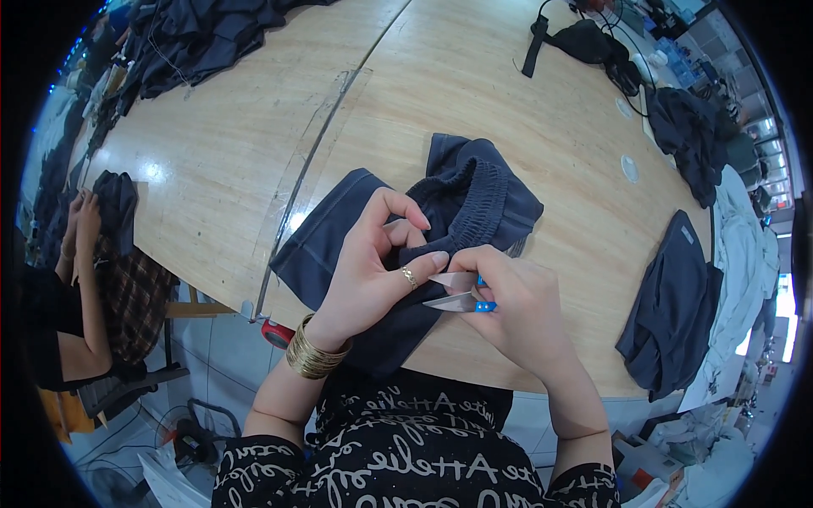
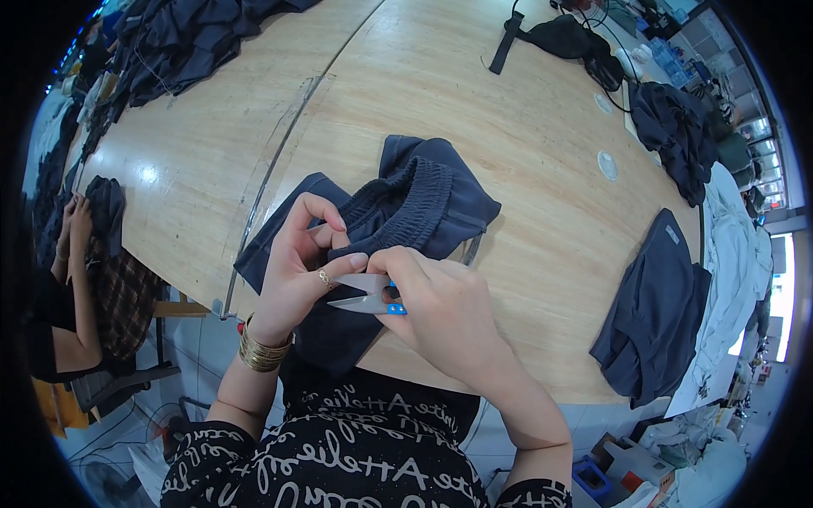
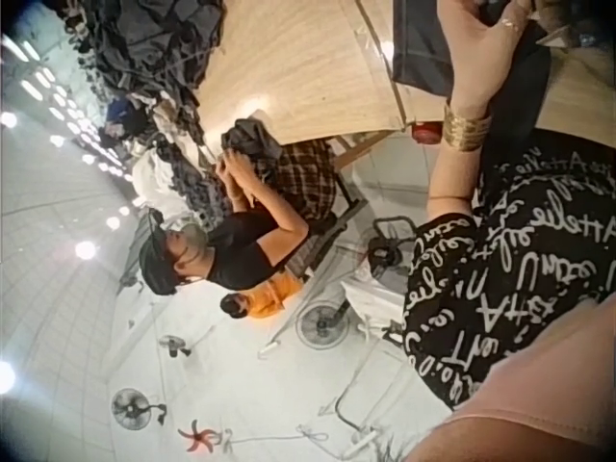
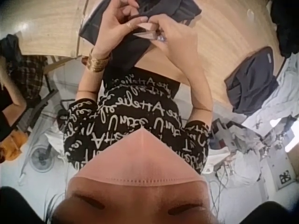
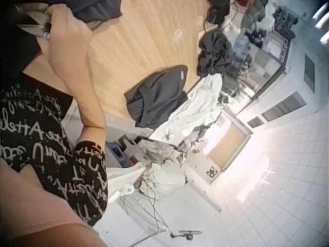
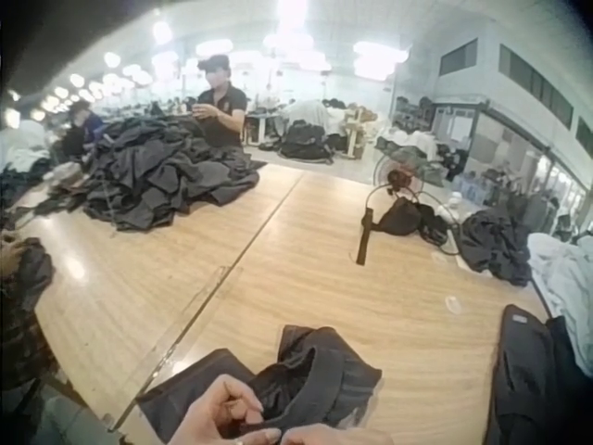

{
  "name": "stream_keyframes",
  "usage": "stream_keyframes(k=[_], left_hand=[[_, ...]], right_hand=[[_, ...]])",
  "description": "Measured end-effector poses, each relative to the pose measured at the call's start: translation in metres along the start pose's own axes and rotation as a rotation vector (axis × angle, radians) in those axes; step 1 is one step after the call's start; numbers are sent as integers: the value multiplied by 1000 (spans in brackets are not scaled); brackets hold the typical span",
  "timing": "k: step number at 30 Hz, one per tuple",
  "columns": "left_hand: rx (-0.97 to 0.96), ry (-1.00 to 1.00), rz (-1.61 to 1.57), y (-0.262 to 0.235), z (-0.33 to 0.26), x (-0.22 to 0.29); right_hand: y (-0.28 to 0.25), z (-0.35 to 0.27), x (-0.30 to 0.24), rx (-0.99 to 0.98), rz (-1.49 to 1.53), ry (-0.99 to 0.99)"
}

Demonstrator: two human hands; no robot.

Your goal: Use trimming snips to remove excess threads and finish seams on manufactured shorts.

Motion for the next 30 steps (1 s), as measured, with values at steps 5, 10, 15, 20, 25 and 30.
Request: stream_keyframes(k=[5, 10, 15, 20, 25, 30], left_hand=[[5, -74, -66, 0, -1, 3], [-27, -139, -171, -2, 0, 3], [-57, -171, -224, -2, 2, 0], [-58, -161, -184, -2, 2, 1], [-60, -177, -198, 0, 1, 3], [-31, -204, -208, 3, 1, 5]], right_hand=[[-4, -7, 4, 96, 317, 292], [-20, -12, 9, 87, 204, 305], [-24, -13, 9, -65, 10, 104], [-20, -14, 10, -144, -118, -19], [-14, -12, 10, -114, -143, -43], [-11, -16, 9, -98, -131, -8]])
Point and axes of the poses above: each hand's wrist, its own z-axis towards the middle knuckle, its own y-axis out of the palm, x = y × z, the point moved 1 cm from there along z, towards the middle knuckle, and after that the axes turned 13 degrees about -y, right-handed, at the moved point
